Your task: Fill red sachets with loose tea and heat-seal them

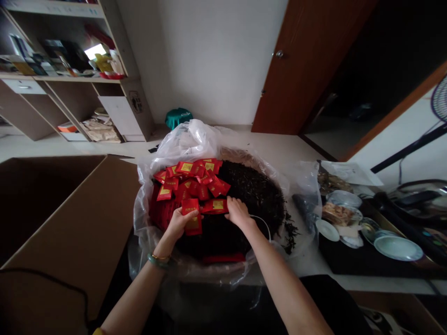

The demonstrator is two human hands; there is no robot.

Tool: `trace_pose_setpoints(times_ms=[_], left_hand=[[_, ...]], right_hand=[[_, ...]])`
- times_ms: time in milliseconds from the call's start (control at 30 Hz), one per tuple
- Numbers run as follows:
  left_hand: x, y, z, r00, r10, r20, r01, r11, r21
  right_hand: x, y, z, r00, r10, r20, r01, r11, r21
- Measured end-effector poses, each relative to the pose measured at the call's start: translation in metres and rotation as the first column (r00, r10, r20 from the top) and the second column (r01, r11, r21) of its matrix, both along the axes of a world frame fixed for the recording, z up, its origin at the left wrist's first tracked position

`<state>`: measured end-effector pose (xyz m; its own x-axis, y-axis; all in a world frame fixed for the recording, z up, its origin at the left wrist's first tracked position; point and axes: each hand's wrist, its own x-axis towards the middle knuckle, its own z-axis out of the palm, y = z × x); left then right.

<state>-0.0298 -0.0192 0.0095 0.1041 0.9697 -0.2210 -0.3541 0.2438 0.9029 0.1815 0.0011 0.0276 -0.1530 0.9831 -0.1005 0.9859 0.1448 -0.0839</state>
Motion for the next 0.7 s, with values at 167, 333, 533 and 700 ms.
trace_pose_setpoints(times_ms=[167, 333, 533, 700], left_hand=[[-0.001, 0.001, -0.004, 1.0, -0.004, -0.022, 0.005, 1.0, 0.008], [-0.001, 0.002, -0.004, 0.998, 0.03, -0.052, -0.029, 0.999, 0.021], [-0.001, 0.0, 0.0, 0.996, -0.005, -0.089, 0.008, 0.999, 0.04], [-0.002, -0.002, -0.001, 0.985, -0.086, -0.147, 0.103, 0.989, 0.108]], right_hand=[[0.023, 0.007, 0.018, 0.998, -0.049, -0.043, 0.046, 0.995, -0.086], [0.062, 0.006, 0.056, 0.972, -0.232, -0.033, 0.232, 0.973, -0.023], [0.01, -0.005, 0.08, 0.886, 0.197, -0.421, -0.166, 0.98, 0.109], [-0.041, -0.01, 0.081, 0.888, 0.283, -0.363, -0.292, 0.956, 0.031]])
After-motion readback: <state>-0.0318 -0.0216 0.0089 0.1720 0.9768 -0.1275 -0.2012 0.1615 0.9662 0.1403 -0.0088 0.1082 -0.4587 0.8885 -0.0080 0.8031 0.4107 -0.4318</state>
